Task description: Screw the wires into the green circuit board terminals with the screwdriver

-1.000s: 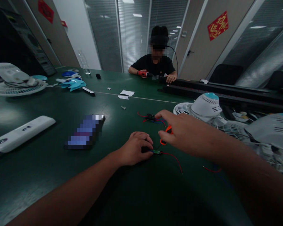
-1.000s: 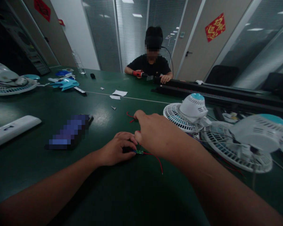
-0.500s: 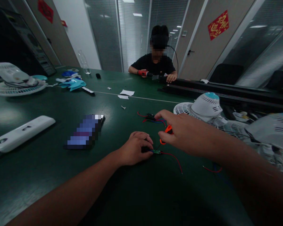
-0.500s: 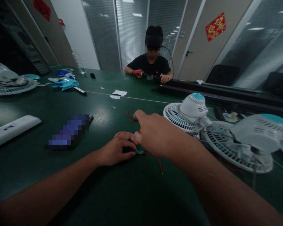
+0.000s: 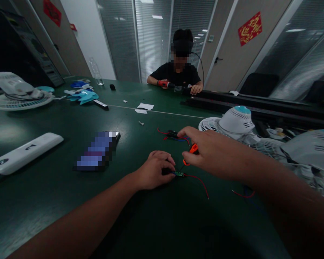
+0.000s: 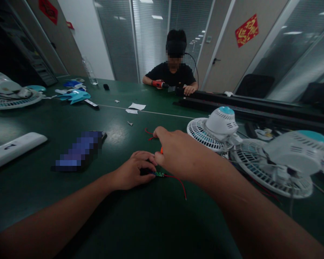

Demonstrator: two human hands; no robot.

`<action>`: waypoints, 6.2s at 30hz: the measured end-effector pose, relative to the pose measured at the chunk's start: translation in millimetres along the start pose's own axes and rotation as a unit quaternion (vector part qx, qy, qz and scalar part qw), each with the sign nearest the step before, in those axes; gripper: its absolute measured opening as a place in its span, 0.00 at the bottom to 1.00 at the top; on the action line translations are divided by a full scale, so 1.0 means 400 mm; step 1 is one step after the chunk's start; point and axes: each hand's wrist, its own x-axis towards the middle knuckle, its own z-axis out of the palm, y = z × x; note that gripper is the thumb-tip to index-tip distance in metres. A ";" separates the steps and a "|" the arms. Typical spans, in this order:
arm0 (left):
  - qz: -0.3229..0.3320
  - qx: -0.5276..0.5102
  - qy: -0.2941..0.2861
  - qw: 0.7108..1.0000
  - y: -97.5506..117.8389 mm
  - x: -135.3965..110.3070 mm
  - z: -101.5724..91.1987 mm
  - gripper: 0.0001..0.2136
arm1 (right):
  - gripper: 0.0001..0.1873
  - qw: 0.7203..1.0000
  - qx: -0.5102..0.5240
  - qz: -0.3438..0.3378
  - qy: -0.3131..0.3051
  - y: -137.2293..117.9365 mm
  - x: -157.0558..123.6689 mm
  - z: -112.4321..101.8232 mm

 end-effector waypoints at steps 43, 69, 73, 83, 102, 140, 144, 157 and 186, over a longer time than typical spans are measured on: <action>0.004 0.006 -0.003 1.000 0.001 0.001 0.001 0.06 | 0.25 0.998 -0.056 0.024 -0.006 -0.011 0.012 -0.002; 0.010 0.001 -0.001 1.000 -0.002 0.000 0.001 0.06 | 0.26 0.999 -0.026 0.023 -0.006 -0.010 0.006 -0.009; 0.016 0.004 0.001 1.000 -0.006 0.000 0.002 0.06 | 0.28 0.999 -0.026 0.031 -0.004 -0.013 0.005 -0.011; 0.005 0.003 -0.001 1.000 -0.001 -0.001 0.000 0.06 | 0.27 1.000 -0.018 0.014 -0.016 -0.006 0.003 -0.008; 0.007 0.000 0.001 1.000 -0.001 -0.001 0.000 0.06 | 0.21 0.991 -0.124 0.043 -0.016 -0.032 0.015 -0.009; 0.012 0.005 0.002 1.000 0.000 0.000 0.000 0.06 | 0.22 0.997 -0.065 0.029 -0.003 -0.022 0.007 -0.003; 0.016 0.009 0.005 1.000 -0.002 -0.001 0.001 0.05 | 0.25 0.993 -0.103 0.059 0.001 -0.036 0.005 -0.008; 0.010 0.008 0.006 1.000 -0.009 -0.002 0.007 0.06 | 0.22 0.994 -0.098 0.047 0.000 -0.034 0.016 -0.002; 0.010 0.004 0.007 1.000 -0.006 -0.002 0.005 0.06 | 0.25 0.999 -0.034 0.005 0.006 -0.021 0.003 -0.004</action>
